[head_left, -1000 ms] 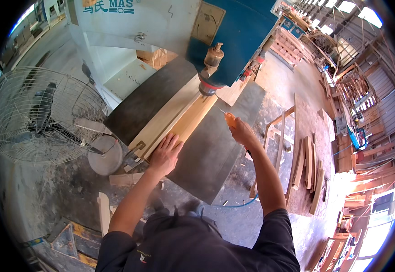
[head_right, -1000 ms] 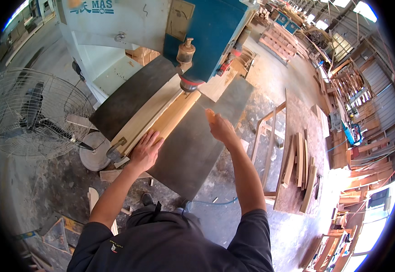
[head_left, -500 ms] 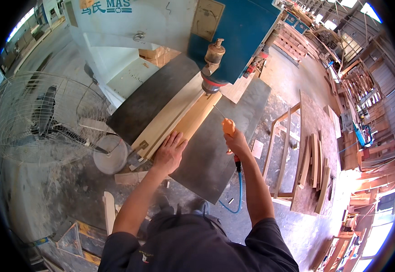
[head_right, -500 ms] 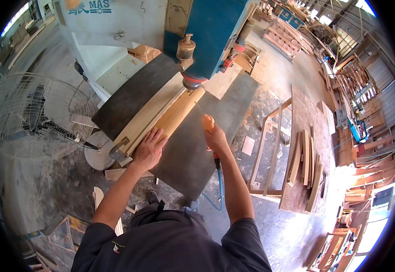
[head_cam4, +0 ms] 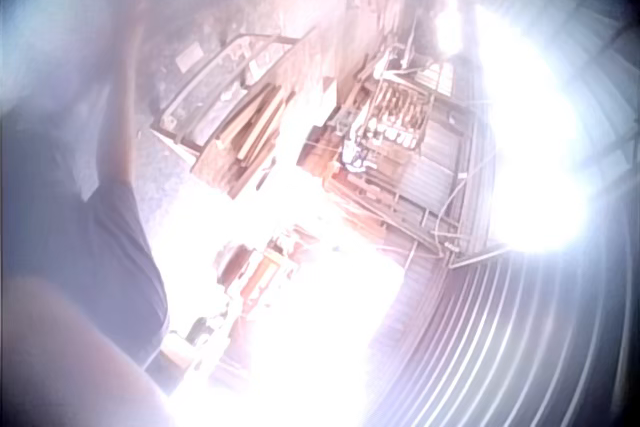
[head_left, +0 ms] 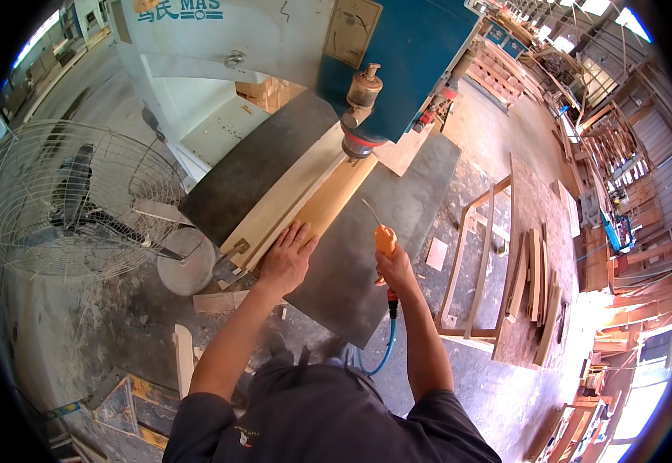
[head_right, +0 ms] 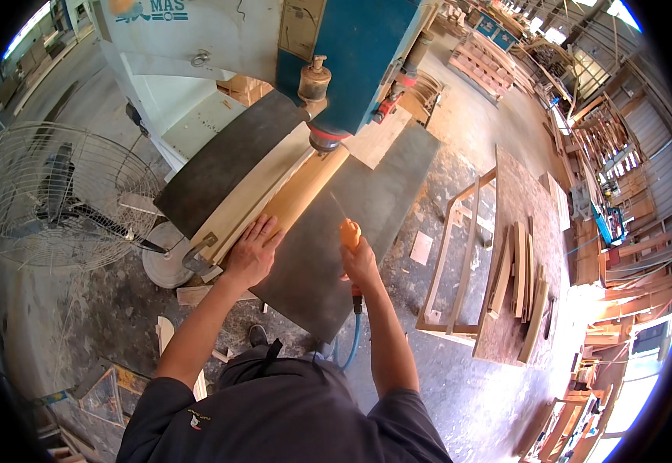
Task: The person uses a handheld pneumatic air gun to blow away sawdust from a wooden plank on a vertical spindle moulder. They then guide the plank through the machine to shape its edge, repeating this process for multiple pieces of wood in a workshop setting.
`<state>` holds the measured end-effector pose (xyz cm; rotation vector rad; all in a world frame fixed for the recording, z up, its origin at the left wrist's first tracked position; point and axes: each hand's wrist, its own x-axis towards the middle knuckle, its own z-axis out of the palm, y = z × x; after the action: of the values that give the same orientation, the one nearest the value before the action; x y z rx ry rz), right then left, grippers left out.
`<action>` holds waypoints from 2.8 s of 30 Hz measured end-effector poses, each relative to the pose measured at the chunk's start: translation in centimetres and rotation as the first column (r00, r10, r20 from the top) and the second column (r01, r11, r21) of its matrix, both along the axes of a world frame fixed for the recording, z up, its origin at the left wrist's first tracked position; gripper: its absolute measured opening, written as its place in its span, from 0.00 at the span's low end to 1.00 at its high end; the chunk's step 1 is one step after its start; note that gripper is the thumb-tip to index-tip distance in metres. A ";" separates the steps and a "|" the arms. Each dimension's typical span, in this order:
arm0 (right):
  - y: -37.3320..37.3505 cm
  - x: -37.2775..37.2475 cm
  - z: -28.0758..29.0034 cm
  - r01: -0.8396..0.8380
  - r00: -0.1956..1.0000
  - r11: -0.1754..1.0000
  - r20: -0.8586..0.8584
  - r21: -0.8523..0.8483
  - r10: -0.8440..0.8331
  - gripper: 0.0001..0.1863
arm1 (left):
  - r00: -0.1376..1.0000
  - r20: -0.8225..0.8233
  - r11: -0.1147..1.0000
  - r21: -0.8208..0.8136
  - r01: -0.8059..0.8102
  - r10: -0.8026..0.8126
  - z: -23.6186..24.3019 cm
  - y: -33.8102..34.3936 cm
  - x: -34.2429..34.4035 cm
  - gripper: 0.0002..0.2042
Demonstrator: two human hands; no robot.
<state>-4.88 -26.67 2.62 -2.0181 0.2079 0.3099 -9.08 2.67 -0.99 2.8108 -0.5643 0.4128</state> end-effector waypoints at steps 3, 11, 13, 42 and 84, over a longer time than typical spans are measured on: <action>-1.1 0.0 -2.0 -0.008 0.999 1.000 0.040 -0.016 0.008 0.17 | 1.000 -0.006 1.000 -0.003 0.007 -0.007 0.0 -0.3 0.2 0.26; 0.0 -1.1 1.3 0.039 0.999 0.998 -0.008 0.048 -0.038 0.18 | 1.000 -0.008 0.999 -0.048 0.005 -0.006 -0.1 -0.4 0.7 0.24; 0.0 -1.2 1.6 0.041 0.999 0.998 -0.006 0.053 -0.041 0.18 | 1.000 -0.002 0.998 -0.066 0.007 -0.007 -0.2 -0.4 0.7 0.24; -0.1 -9.2 3.3 0.007 0.990 0.958 -0.138 0.285 0.034 0.18 | 0.994 -0.106 0.998 -0.061 0.000 -0.006 3.0 4.8 -11.8 0.29; -26.1 -19.0 -3.0 0.215 0.970 0.938 -0.170 0.274 -0.173 0.19 | 0.738 -0.098 0.709 -0.221 -0.670 0.667 5.3 14.9 -3.4 0.09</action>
<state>-23.90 -52.75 -0.40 -1.6705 0.4250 0.3394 -12.47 17.53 4.34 2.6733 0.5297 0.5464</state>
